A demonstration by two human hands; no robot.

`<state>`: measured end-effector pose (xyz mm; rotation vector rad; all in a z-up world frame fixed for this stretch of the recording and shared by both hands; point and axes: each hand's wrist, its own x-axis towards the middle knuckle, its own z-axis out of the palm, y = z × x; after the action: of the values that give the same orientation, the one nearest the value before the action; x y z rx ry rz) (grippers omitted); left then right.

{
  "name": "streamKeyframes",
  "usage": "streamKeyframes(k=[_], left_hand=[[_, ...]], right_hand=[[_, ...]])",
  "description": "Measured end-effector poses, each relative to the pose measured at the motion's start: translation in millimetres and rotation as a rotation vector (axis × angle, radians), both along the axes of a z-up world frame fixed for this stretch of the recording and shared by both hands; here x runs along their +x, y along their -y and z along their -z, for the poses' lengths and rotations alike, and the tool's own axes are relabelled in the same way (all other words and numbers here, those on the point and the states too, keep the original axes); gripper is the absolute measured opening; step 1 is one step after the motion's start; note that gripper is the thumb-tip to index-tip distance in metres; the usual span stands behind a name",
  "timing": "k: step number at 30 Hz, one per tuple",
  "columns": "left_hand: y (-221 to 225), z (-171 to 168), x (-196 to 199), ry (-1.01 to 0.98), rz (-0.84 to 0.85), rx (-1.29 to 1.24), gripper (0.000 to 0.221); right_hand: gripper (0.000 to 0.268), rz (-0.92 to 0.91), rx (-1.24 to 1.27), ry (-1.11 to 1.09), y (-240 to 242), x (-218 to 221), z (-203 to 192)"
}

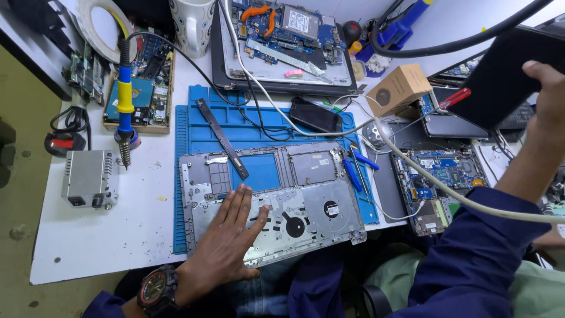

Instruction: The person solders on a laptop motherboard with a soldering iron at a repair workbench, then sets the iron down, works on a second laptop board, and removes a flat panel component from an open laptop chassis, placing it onto the lower case.

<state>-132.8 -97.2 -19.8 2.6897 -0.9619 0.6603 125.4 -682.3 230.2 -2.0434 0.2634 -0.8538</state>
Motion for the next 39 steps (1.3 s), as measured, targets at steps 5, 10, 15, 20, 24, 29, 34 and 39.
streamKeyframes(k=[5, 10, 15, 20, 24, 29, 34, 39], left_hand=[[-0.2, -7.9, 2.1, 0.067, -0.028, 0.034, 0.182], [-1.2, -9.1, 3.7, 0.073, -0.036, 0.073, 0.184], [-1.7, -11.7, 3.5, 0.068, -0.040, 0.107, 0.188], [-2.7, -16.3, 4.6, 0.082, -0.056, 0.130, 0.191], [-3.0, -15.3, 3.4, 0.072, -0.051, 0.134, 0.190], [-3.1, -18.3, 5.2, 0.071, -0.064, 0.147, 0.194], [-4.5, -22.7, 5.6, 0.064, -0.066, 0.184, 0.194], [-3.8, -25.3, 5.1, 0.046, -0.073, 0.205, 0.195]], right_hand=[[0.048, -0.160, -0.188, 0.119, -37.5, 23.6, 6.9], [0.060, -0.342, -0.524, 0.338, -93.6, 10.9, -2.2], [0.042, -0.254, -0.585, 0.500, -110.6, 48.1, 9.6], [0.061, -0.209, -0.545, 0.532, -98.7, 96.0, 33.9], [0.047, -0.144, -0.651, 0.359, -100.3, 108.0, 39.1], [0.021, -0.299, -0.435, 0.032, -86.9, 146.0, 44.4], [0.016, -0.225, -0.851, -0.125, -56.2, 192.7, 74.8], [0.014, -0.174, -0.835, -0.295, -71.1, 198.1, 91.4]])
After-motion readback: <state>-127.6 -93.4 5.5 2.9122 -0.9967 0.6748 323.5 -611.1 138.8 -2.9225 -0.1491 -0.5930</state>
